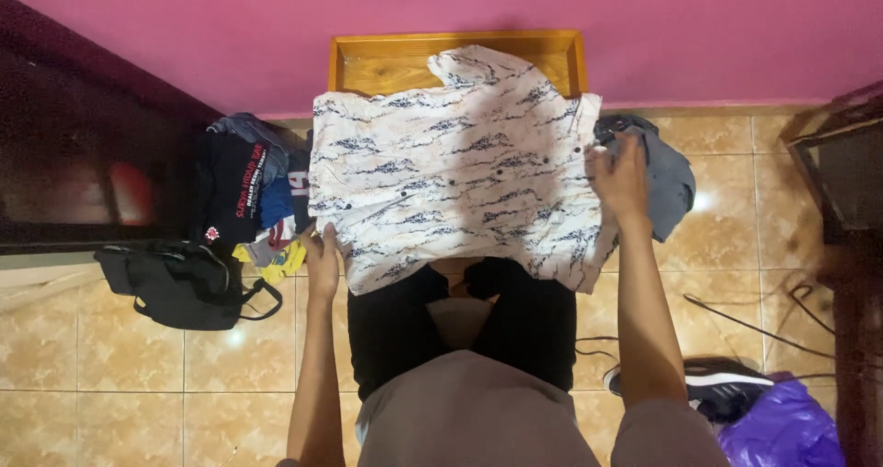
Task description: The person folds a gray button-up shirt on a low wooden tray, buttoning it and smoothing the fabric before folding it into a compact rectangle. They then pick up a white patterned shirt, lay it on the tray, and begin buttoning it.
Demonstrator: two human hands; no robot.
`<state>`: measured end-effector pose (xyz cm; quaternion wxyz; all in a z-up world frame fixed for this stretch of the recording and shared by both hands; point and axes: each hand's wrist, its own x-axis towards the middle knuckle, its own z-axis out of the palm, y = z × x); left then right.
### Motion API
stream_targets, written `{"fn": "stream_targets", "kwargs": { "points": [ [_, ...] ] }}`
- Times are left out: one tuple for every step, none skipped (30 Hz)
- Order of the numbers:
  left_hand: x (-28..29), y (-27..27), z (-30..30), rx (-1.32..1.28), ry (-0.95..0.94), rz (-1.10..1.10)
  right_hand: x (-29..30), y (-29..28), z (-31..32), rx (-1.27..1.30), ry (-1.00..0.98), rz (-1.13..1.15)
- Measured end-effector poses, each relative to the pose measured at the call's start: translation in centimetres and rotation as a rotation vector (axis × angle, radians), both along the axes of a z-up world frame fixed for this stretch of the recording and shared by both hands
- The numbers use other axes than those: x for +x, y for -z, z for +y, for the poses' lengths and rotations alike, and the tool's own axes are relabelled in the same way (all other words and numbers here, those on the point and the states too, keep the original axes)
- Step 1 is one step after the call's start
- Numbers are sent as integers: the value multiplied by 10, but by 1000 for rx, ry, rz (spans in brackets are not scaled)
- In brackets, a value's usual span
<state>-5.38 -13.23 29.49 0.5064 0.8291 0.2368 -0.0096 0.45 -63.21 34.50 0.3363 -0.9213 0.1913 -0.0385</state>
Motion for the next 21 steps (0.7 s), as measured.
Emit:
{"fn": "stream_targets", "kwargs": {
  "points": [
    [-1, 7, -3, -175, -66, 113, -8, 2, -3, 64, 62, 97],
    [-1, 4, -4, -178, -61, 115, -12, 15, -15, 61, 67, 98],
    [0, 1, -6, -101, -73, 148, -14, 27, -26, 168, 75, 111],
    [1, -2, -8, -23, -84, 180, -16, 39, -37, 275, 82, 123],
    [1, 9, -5, -24, -84, 176, -15, 46, -42, 274, 81, 119],
    [1, 19, -2, 104, -71, 4, -14, 54, -47, 239, 87, 128],
    [0, 28, 1, 233, -54, -165, -14, 62, -52, 206, 96, 141],
    [-4, 24, -1, 233, -52, -167, -10, 89, -63, 206, 98, 139],
    [-6, 20, -5, 271, -64, -185, -5, 115, -76, 231, 83, 76],
    [-8, 16, -8, 308, -76, -204, 0, 141, -88, 256, 68, 12],
    [-13, 23, -11, 307, -71, -209, -2, 121, -79, 256, 72, 7],
    [-19, 30, -13, 265, -66, -135, -4, 101, -69, 309, 70, -54],
    [-25, 37, -16, 223, -61, -58, -7, 81, -60, 361, 66, -111],
    [-27, 37, -19, 223, -57, -59, -13, 68, -56, 361, 69, -113],
    [-29, 38, -22, 166, -51, 2, -18, 56, -51, 362, -13, -169],
    [-31, 38, -25, 109, -45, 63, -23, 43, -46, 362, -95, -224],
    [-31, 37, -21, 106, -44, 63, -25, 36, -45, 359, -94, -224],
    [-31, 35, -18, 76, -85, -61, -28, 30, -43, 366, -121, -231],
    [-32, 34, -13, 45, -132, -185, -29, 23, -40, 373, -154, -237],
    [-28, 34, -10, 43, -138, -184, -25, 31, -49, 372, -160, -235],
    [-26, 33, -5, 54, -133, -231, -19, 39, -56, 370, -169, -244]
  ]
}}
